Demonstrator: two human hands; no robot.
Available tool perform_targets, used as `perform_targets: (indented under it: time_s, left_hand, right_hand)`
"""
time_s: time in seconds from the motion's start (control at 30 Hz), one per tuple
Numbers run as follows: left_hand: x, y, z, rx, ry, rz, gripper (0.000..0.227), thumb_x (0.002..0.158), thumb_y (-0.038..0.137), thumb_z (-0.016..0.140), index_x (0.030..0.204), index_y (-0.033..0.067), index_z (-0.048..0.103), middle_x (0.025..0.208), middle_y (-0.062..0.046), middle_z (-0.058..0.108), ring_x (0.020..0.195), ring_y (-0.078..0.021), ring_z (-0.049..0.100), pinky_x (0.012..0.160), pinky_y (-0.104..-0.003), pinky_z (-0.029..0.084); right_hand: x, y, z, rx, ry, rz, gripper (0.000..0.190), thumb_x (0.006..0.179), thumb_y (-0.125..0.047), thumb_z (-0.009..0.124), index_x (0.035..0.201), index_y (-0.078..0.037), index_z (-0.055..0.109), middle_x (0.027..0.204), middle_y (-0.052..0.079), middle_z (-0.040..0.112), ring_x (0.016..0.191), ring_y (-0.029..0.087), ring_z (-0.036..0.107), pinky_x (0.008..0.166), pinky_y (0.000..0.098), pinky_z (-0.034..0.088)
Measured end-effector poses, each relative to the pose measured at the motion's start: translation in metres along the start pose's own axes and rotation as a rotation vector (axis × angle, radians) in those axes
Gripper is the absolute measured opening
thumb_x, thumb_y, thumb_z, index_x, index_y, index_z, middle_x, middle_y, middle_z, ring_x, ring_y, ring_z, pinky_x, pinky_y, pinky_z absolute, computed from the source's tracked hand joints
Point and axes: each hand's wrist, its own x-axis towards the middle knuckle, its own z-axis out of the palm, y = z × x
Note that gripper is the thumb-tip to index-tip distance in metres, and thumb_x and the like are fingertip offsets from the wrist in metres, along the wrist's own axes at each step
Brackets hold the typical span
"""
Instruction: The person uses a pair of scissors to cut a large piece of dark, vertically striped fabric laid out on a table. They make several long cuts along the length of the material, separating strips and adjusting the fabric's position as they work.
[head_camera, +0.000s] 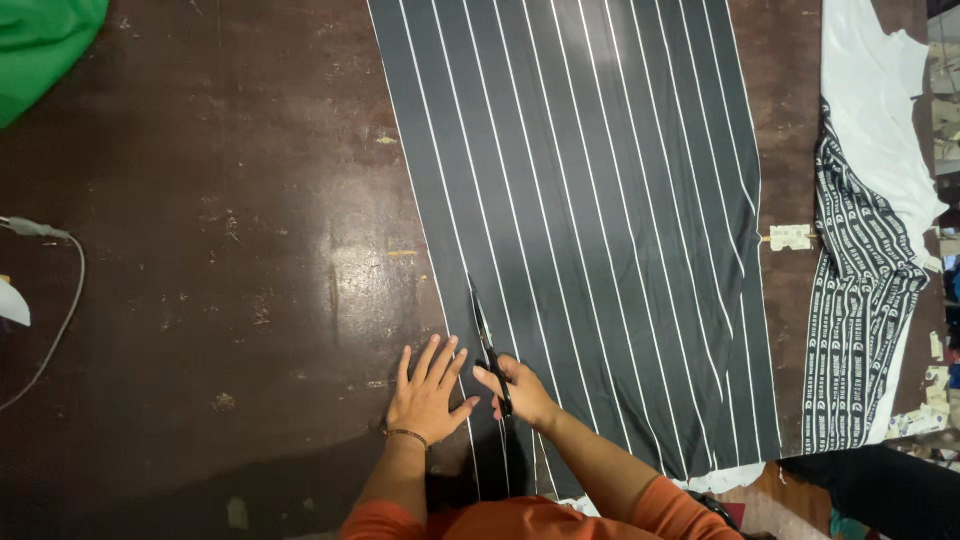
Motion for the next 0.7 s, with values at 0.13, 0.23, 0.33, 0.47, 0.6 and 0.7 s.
perform_targets:
  time_s: [0.13,0.23,0.33,0.47,0.6,0.7]
  left_hand:
    - [-0.001,-0.001,-0.005,0.057,0.074,0.05,0.083,0.092,0.073,0.04,0.155,0.0208,0.038,0.17,0.002,0.022,0.157,-0.0238,0.014,0.126,-0.061,0.005]
    - [-0.001,-0.002,-0.006,0.046,0.097,0.055,0.083,0.091,0.073,0.041,0.157,0.0223,0.036,0.171,0.003,0.02,0.158,-0.0238,0.012,0.126,-0.06,0.003]
    - [0.0,-0.001,-0.01,0.025,0.1,0.053,0.081,0.091,0.071,0.044,0.154,0.0194,0.042,0.169,0.001,0.025,0.157,-0.0242,0.016,0.125,-0.061,0.007]
    - [0.0,-0.002,-0.009,0.015,0.093,0.058,0.081,0.092,0.069,0.043,0.155,0.0193,0.039,0.17,0.001,0.022,0.158,-0.0245,0.012,0.126,-0.06,0.003]
    - [0.001,-0.002,-0.009,-0.012,0.108,0.067,0.08,0.09,0.067,0.048,0.153,0.0182,0.043,0.169,-0.001,0.027,0.157,-0.0256,0.016,0.125,-0.061,0.006]
    - [0.0,-0.002,-0.007,0.009,0.121,0.062,0.082,0.091,0.069,0.046,0.155,0.0188,0.04,0.169,0.0,0.025,0.158,-0.0251,0.016,0.126,-0.06,0.005]
  right_hand:
    - [-0.013,-0.026,0.001,0.054,-0.04,0.025,0.037,0.091,-0.043,0.072,0.087,-0.011,0.054,0.067,0.004,0.05,0.053,0.014,0.055,0.046,0.0269,0.052]
    - [-0.01,-0.028,0.0,0.05,-0.042,0.01,0.036,0.091,-0.042,0.073,0.092,-0.01,0.057,0.071,0.004,0.055,0.051,0.014,0.057,0.045,0.0269,0.052]
    - [-0.009,-0.045,-0.002,0.013,-0.054,0.036,0.043,0.091,-0.048,0.071,0.084,-0.013,0.048,0.059,0.007,0.054,0.045,0.018,0.058,0.051,0.0274,0.046]
    - [-0.002,-0.055,-0.002,0.019,-0.037,0.056,0.044,0.09,-0.049,0.071,0.083,-0.014,0.046,0.059,0.008,0.055,0.045,0.018,0.058,0.049,0.0266,0.047]
    - [0.005,-0.048,-0.002,0.043,-0.032,0.028,0.042,0.09,-0.047,0.074,0.083,-0.013,0.05,0.064,0.005,0.051,0.047,0.016,0.057,0.046,0.0275,0.05]
    - [0.007,-0.059,-0.003,0.039,-0.045,0.047,0.043,0.089,-0.047,0.073,0.084,-0.012,0.049,0.06,0.008,0.053,0.046,0.018,0.058,0.047,0.0264,0.049]
